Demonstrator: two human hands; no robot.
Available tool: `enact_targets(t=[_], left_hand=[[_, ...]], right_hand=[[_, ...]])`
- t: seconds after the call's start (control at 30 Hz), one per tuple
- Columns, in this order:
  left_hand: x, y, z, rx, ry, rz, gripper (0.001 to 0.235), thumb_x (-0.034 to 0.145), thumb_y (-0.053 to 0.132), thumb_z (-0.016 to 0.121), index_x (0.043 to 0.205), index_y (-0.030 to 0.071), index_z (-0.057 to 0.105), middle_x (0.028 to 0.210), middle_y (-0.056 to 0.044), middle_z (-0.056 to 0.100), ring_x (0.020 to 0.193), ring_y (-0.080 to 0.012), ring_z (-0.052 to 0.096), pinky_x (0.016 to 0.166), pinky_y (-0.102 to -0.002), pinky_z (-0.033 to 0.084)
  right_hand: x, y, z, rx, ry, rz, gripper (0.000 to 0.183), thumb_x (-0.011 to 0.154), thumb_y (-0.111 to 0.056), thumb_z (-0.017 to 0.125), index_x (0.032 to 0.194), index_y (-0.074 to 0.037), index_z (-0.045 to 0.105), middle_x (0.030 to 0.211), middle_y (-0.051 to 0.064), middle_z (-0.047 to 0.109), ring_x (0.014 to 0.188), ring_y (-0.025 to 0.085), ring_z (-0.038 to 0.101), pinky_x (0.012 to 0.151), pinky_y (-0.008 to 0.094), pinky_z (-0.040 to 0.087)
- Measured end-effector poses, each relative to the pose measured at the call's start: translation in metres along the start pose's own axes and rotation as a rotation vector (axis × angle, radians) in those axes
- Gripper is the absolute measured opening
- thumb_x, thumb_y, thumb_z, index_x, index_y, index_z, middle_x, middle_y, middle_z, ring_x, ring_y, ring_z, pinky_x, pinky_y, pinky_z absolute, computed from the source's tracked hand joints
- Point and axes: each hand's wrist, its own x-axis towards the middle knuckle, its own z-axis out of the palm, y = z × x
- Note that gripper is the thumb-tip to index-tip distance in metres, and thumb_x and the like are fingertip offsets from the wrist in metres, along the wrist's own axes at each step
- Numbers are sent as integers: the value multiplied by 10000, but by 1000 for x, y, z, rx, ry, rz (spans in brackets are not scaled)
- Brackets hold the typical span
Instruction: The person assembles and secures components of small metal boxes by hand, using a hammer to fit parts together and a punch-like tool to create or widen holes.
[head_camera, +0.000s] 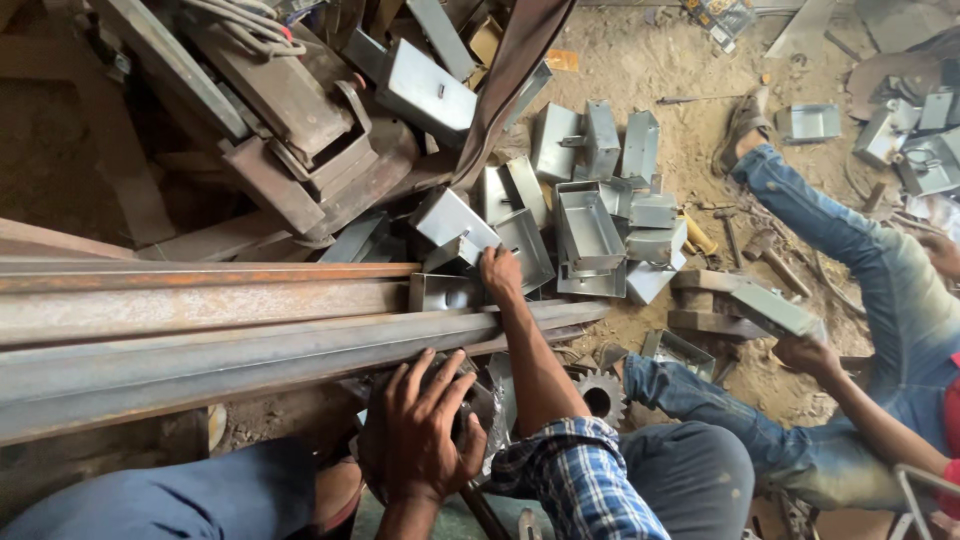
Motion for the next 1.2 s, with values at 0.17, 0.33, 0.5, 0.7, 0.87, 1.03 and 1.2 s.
enact_targets(t=[0.17,0.33,0.5,0.7,0.87,1.03,1.2], left_hand=[[0,5,0,-2,13,6,478,750,289,592,1147,57,722,1434,-117,610,1392,-399,446,1175,-571,268],[4,4,-2,17,20,-3,449,759,287,598,1129,65,721,1428,-101,614,1396,-398,451,1182,-569,273],[5,5,-2,-3,-9,-10,482,726,285,599,1138,64,714,1440,-105,609,1394,-403,444,1175,-580,261],[5,3,-1,17,-14,-8,490,749,322,583,1151,73,712,1439,-98,610,1402,-398,440,1181,-577,257],[1,3,3,36,-19,-28,486,765,349,561,1141,83,717,1433,-99,613,1409,-389,436,1188,-574,243],[1,3,4,56,3,-6,479,769,360,561,1133,91,716,1423,-96,621,1401,-392,440,1180,-581,239],[2,9,1,44,20,3,472,775,351,551,1133,92,718,1411,-99,634,1388,-392,461,1180,-564,265]], right_hand=[[-12,0,-18,37,42,-224,404,1066,-404,422,1230,-97,629,1152,284,659,1030,479,643,892,573,526],[-3,-20,-24,268,-168,227,631,1048,-645,428,1264,-129,720,1248,250,685,1239,458,600,1081,562,437],[-1,-19,-25,249,-229,216,572,1002,-570,504,1317,-121,665,1269,241,672,1246,435,597,1073,557,445],[-8,-21,-58,306,-481,5,569,917,-460,613,1365,-111,584,1262,231,661,1213,409,609,1028,537,484],[-12,-17,-105,317,-715,-161,646,846,-368,703,1405,-103,516,1257,222,651,1186,388,619,989,520,517],[2,-21,-104,178,-634,-188,629,807,-213,732,1387,-86,526,1207,196,685,1130,352,671,925,481,586],[-4,-6,-93,226,-419,-266,599,760,-54,683,1350,-57,574,1151,265,686,1081,405,668,893,452,556]])
